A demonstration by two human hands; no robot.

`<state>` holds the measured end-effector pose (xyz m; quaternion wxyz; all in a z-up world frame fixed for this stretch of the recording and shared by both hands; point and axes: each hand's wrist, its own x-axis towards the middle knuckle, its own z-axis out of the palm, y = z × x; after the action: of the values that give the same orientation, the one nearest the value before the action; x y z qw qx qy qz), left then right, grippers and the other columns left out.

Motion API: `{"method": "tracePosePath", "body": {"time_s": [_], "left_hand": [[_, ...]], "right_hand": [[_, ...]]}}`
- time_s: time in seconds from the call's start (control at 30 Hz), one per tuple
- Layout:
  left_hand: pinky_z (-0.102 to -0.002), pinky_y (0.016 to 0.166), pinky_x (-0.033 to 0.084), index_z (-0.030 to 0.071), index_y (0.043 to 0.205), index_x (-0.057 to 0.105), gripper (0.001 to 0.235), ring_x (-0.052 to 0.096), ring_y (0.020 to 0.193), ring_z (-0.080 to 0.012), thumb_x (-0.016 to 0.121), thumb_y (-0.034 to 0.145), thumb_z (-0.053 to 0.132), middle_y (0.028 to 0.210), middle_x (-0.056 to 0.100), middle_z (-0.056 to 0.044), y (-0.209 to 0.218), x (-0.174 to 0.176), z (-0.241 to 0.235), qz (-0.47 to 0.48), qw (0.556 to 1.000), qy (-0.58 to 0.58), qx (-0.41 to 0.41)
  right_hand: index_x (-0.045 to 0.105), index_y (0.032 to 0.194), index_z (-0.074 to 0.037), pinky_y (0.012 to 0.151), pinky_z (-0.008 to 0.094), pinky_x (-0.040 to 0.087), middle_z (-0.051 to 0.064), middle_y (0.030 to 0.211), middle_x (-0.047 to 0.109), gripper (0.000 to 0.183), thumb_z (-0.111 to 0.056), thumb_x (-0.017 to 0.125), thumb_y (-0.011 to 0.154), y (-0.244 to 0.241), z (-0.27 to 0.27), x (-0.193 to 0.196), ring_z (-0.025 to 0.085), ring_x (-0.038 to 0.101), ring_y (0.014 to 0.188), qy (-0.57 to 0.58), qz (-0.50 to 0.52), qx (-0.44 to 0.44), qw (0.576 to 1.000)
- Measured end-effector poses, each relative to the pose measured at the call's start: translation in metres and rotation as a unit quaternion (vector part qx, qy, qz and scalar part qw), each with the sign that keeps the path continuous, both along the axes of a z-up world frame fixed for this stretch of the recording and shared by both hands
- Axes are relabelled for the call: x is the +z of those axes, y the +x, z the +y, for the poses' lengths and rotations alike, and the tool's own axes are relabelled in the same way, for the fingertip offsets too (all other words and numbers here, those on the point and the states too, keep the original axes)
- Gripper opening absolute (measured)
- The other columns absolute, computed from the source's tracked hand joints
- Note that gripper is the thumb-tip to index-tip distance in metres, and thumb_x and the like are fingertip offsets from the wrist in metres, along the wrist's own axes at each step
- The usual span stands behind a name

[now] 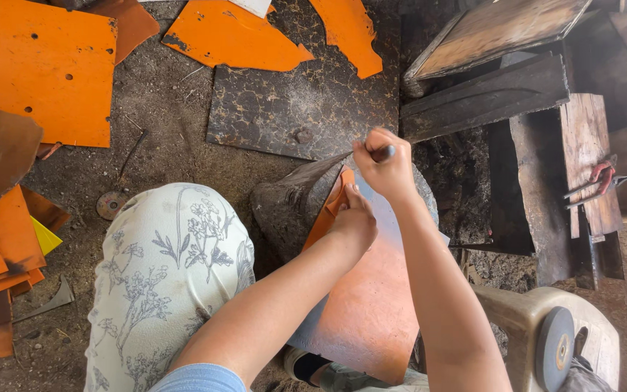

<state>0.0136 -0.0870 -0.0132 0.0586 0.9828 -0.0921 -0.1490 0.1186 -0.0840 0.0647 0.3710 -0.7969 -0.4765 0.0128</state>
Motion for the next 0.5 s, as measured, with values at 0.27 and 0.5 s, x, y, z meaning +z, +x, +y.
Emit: {"method": "tracePosePath", "body": {"time_s": [0.27, 0.5], "left_hand": [[-0.057, 0.103, 0.05, -0.004, 0.134, 0.063, 0.064, 0.041, 0.134, -0.0648, 0.066, 0.095, 0.046, 0.144, 0.044, -0.046, -0.004, 0.009, 0.007, 0.002, 0.998, 0.036, -0.045], [-0.047, 0.092, 0.056, -0.004, 0.128, 0.067, 0.077, 0.041, 0.134, -0.0648, 0.07, 0.085, 0.061, 0.144, 0.043, -0.047, -0.01, 0.008, 0.012, -0.02, 0.999, 0.043, -0.026]], "right_hand": [[0.045, 0.07, -0.006, 0.039, 0.027, 0.049, 0.002, 0.067, 0.06, 0.037, -0.006, 0.069, 0.098, 0.008, -0.002, 0.008, 0.009, 0.063, 0.052, 0.065, 0.245, -0.146, 0.956], [0.044, 0.068, -0.006, 0.036, 0.028, 0.042, 0.003, 0.064, 0.057, 0.037, -0.007, 0.07, 0.095, 0.007, -0.015, -0.005, 0.009, 0.058, 0.047, 0.067, 0.336, -0.166, 0.925]]}}
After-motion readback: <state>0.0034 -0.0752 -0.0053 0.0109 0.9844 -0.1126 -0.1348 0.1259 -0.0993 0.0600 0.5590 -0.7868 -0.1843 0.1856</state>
